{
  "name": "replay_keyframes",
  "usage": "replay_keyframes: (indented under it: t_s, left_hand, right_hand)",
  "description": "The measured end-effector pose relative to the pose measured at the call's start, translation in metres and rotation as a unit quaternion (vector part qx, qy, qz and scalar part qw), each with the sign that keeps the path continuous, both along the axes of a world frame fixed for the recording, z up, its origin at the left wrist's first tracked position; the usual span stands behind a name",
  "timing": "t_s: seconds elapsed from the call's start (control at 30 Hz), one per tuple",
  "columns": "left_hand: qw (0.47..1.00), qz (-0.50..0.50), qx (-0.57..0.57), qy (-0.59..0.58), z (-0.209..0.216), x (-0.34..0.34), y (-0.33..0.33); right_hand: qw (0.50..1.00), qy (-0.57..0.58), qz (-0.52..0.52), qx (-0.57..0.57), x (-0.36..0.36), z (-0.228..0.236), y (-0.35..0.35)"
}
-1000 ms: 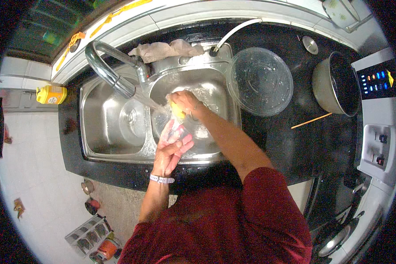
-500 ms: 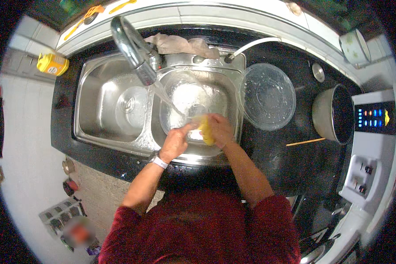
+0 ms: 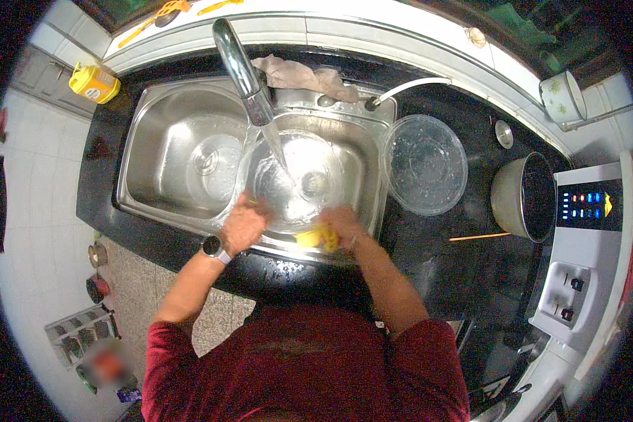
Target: The person washes several transparent plastic containers and their lids with a yellow sponge and running water in a double kitchen sink.
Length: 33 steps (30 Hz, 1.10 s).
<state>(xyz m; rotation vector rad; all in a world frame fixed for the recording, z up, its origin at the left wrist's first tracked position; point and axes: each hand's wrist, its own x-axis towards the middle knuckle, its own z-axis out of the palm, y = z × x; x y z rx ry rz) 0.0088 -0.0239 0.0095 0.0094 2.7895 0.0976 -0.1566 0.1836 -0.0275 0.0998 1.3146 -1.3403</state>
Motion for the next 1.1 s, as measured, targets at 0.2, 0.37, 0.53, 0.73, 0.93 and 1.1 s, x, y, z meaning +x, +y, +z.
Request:
replay_keyframes:
  t_s: [0.2,0.37,0.53,0.73,0.93,1.1]
  left_hand:
    - [0.983,0.046,0.105,0.146,0.064,0.012,-0.019]
    - [0.926,0.178,0.095,0.318,0.095,0.029,-0.040]
    - [0.891,0.269,0.194,0.311,0.095,0.064,-0.049]
    - [0.859,0.345,0.276,0.258,0.040,0.097,-0.086]
    - [0.800,0.427,0.380,0.182,-0.004,0.114,-0.134]
    - [0.833,0.403,0.364,0.109,-0.025,0.104,-0.170]
  right_hand:
    - [0.995,-0.086,0.036,-0.044,0.002,0.005,0.011]
    - [0.950,0.250,0.086,-0.167,0.015,-0.026,-0.024]
    - [0.998,-0.012,-0.054,-0.026,0.011,0.036,-0.004]
    - [0.936,0.350,0.041,-0.013,0.004,-0.001,0.010]
    - [0.687,0.698,0.033,0.198,0.012,0.061,0.005]
    - [0.671,0.708,0.027,0.219,0.048,0.112,0.004]
